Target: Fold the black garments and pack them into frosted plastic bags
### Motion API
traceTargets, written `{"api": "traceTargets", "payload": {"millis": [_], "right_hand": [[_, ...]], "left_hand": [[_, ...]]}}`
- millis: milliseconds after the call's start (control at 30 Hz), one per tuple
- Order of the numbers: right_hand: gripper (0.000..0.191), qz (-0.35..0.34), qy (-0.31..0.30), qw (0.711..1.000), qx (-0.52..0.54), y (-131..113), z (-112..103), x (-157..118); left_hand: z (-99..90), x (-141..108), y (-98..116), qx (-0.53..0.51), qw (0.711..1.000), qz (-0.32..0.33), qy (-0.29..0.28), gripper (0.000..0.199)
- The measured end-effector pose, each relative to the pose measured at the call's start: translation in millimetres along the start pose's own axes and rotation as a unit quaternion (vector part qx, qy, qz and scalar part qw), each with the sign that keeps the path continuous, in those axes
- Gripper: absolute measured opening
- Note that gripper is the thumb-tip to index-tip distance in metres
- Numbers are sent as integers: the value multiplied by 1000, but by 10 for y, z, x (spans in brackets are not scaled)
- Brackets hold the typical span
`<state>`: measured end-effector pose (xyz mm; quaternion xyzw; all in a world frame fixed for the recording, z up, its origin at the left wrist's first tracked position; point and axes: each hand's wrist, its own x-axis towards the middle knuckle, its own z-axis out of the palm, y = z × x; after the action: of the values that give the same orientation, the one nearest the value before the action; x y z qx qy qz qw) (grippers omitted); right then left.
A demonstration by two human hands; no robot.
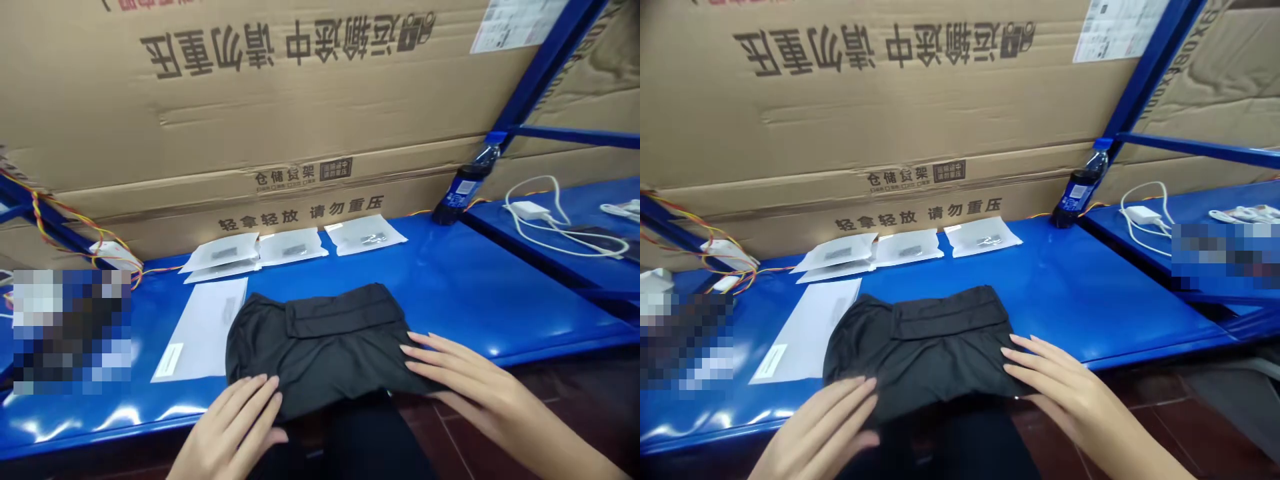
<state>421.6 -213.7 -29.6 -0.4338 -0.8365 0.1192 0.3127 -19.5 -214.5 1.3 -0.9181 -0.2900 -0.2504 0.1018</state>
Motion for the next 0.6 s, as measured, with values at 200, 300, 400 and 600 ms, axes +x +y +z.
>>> {"api": "traceTargets", "payload": {"millis": [200, 300, 400, 600], "right_hand": [[19, 112, 56, 990, 71, -138, -198, 179], [29, 201, 117, 968, 95, -67, -151, 501], [43, 246, 121, 956, 105, 77, -9, 808], [46, 215, 108, 969, -59, 132, 293, 988]], "left_hand": [[-127, 28, -5, -80, 987, -111, 79, 36], [-162, 402, -248, -102, 963, -228, 98, 14], [-72, 708, -611, -125, 944, -300, 53, 25], [182, 791, -865, -54, 969, -240, -11, 26]]}}
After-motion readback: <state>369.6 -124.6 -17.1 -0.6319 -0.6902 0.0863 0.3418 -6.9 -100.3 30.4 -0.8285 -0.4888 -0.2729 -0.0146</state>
